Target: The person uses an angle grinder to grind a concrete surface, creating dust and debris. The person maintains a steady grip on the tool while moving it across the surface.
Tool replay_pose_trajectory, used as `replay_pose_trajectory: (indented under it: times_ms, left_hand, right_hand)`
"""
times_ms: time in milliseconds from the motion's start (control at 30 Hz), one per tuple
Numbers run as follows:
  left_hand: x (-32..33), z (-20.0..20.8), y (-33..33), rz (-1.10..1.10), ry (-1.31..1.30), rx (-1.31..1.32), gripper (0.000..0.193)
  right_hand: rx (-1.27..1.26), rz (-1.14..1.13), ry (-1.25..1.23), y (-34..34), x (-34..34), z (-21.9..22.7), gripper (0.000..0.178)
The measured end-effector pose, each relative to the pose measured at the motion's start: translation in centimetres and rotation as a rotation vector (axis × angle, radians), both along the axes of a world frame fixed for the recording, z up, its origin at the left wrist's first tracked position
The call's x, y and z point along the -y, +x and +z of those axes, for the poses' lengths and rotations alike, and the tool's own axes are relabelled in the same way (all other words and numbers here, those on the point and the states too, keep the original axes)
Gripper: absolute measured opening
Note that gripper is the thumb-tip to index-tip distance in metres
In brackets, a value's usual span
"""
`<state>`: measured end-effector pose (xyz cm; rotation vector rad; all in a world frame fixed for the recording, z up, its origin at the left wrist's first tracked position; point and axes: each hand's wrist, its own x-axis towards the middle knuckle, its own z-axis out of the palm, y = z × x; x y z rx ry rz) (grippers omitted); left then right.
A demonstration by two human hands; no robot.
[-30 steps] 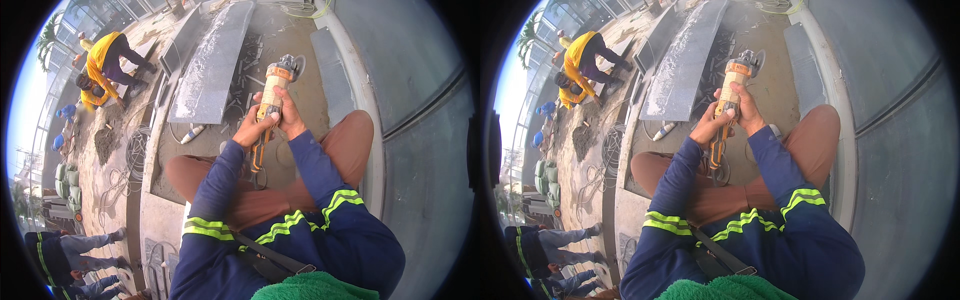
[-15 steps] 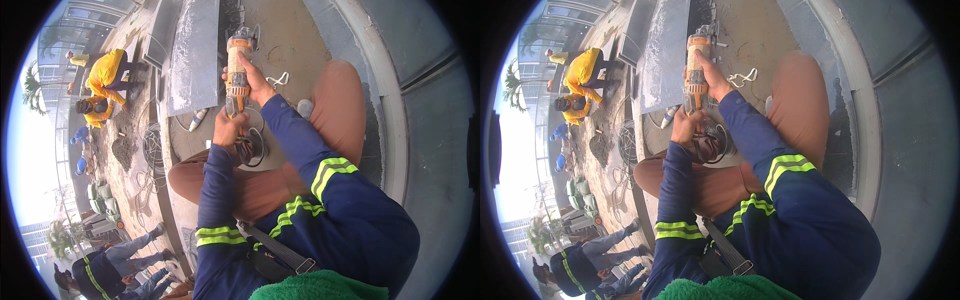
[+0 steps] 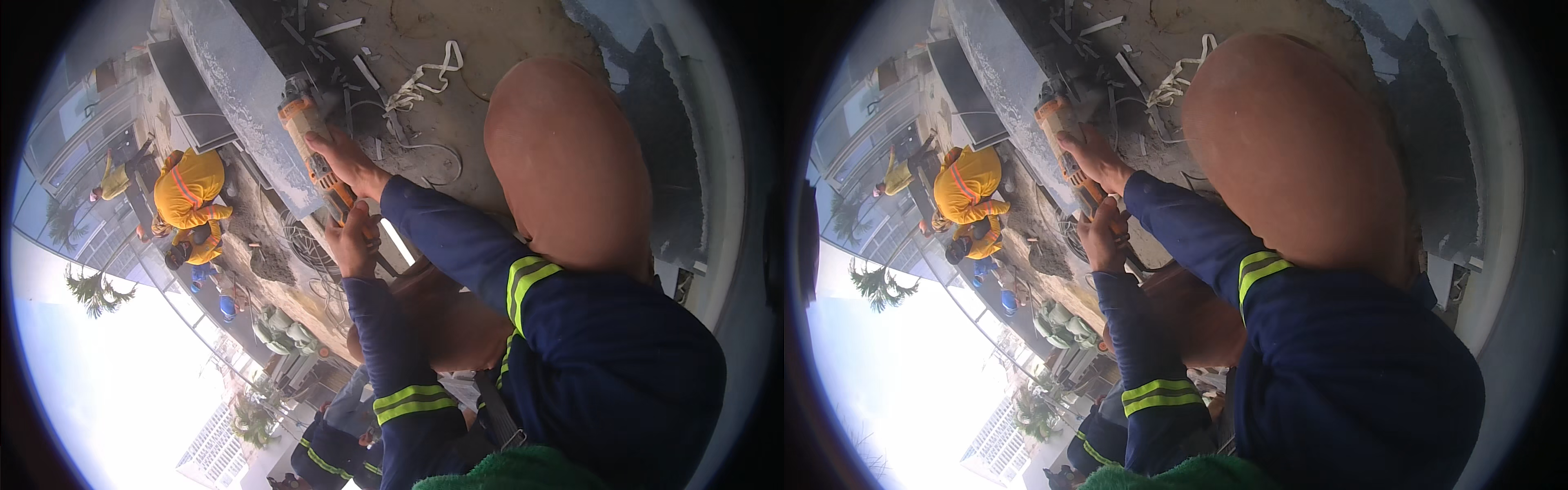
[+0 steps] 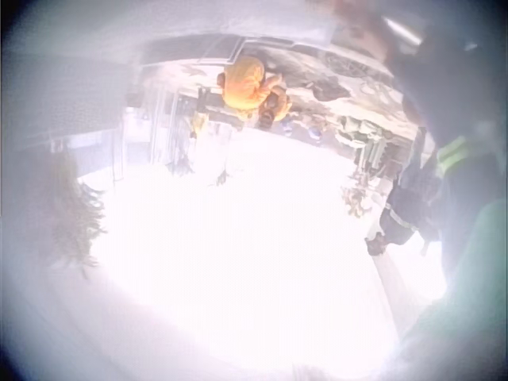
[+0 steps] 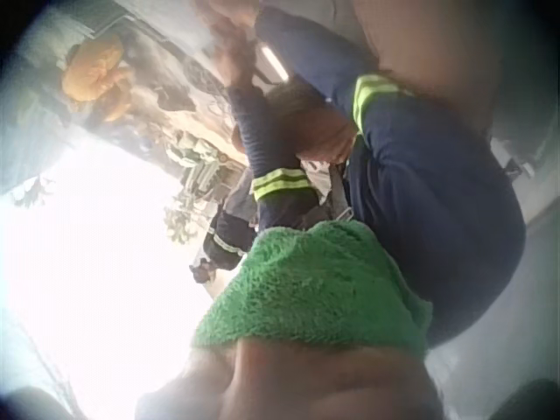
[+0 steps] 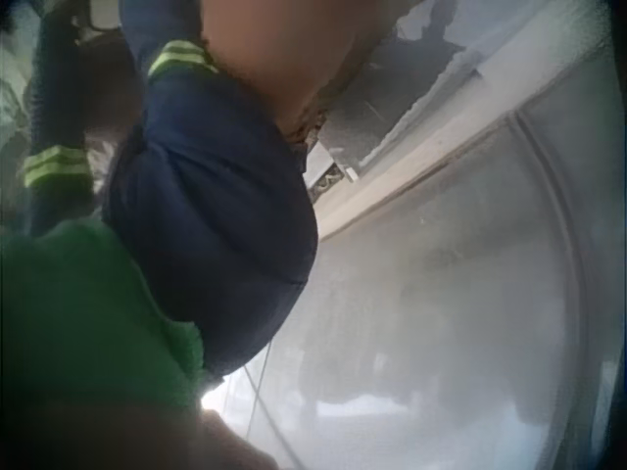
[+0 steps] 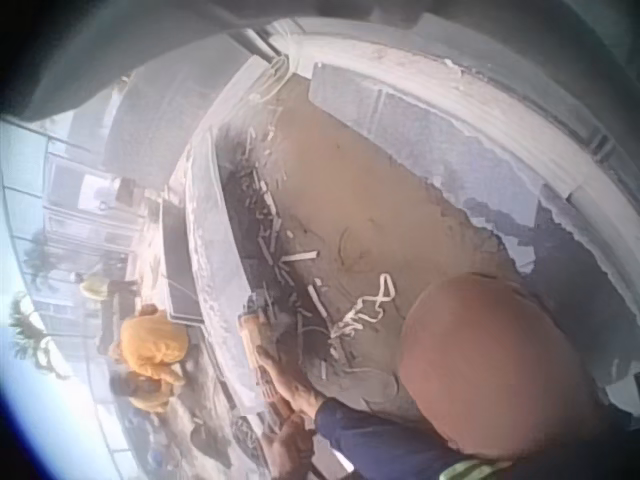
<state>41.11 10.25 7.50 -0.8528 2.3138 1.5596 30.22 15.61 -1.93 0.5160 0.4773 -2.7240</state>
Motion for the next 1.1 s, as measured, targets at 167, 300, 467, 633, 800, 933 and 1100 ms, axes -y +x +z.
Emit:
replay_pose_trajectory:
  times_ms: [167, 300, 467, 633, 800, 933, 1100]
  left_hand:
    - [1.0, -0.7, -2.1, -0.014, -0.096, 0.043, 0.028]
    - [1.4, -0.5, -3.3, 0.061, -0.152, 0.011, 0.025]
    - [0.8, -1.8, -4.2, 0.073, -0.088, 0.042, 0.018]
    - [-0.1, -2.0, -4.0, 0.103, -0.119, -0.016, 0.015]
    - [0.3, -1.8, -3.5, 0.118, -0.144, 0.037, 0.017]
    - [1.1, -2.9, -3.4, 0.107, -0.158, 0.011, 0.022]
    - [0.7, -3.1, -3.5, 0.164, -0.174, -0.031, 0.021]
  right_hand:
    - [0.088, 0.082, 0.116, -1.3, 2.0, -1.7, 0.081]
    - [0.054, 0.149, 0.135, -2.7, 1.7, -0.3, 0.082]
    - [0.066, 0.109, 0.121, -3.9, 1.9, -1.6, 0.073]
    - [0.090, 0.126, 0.178, -3.9, 2.5, -1.2, 0.063]
    - [0.049, 0.166, 0.151, -3.6, 2.2, -1.6, 0.058]
    - [0.035, 0.144, 0.178, -3.6, 3.0, -2.5, 0.058]
    - [0.054, 0.146, 0.170, -3.5, 4.1, -2.4, 0.059]
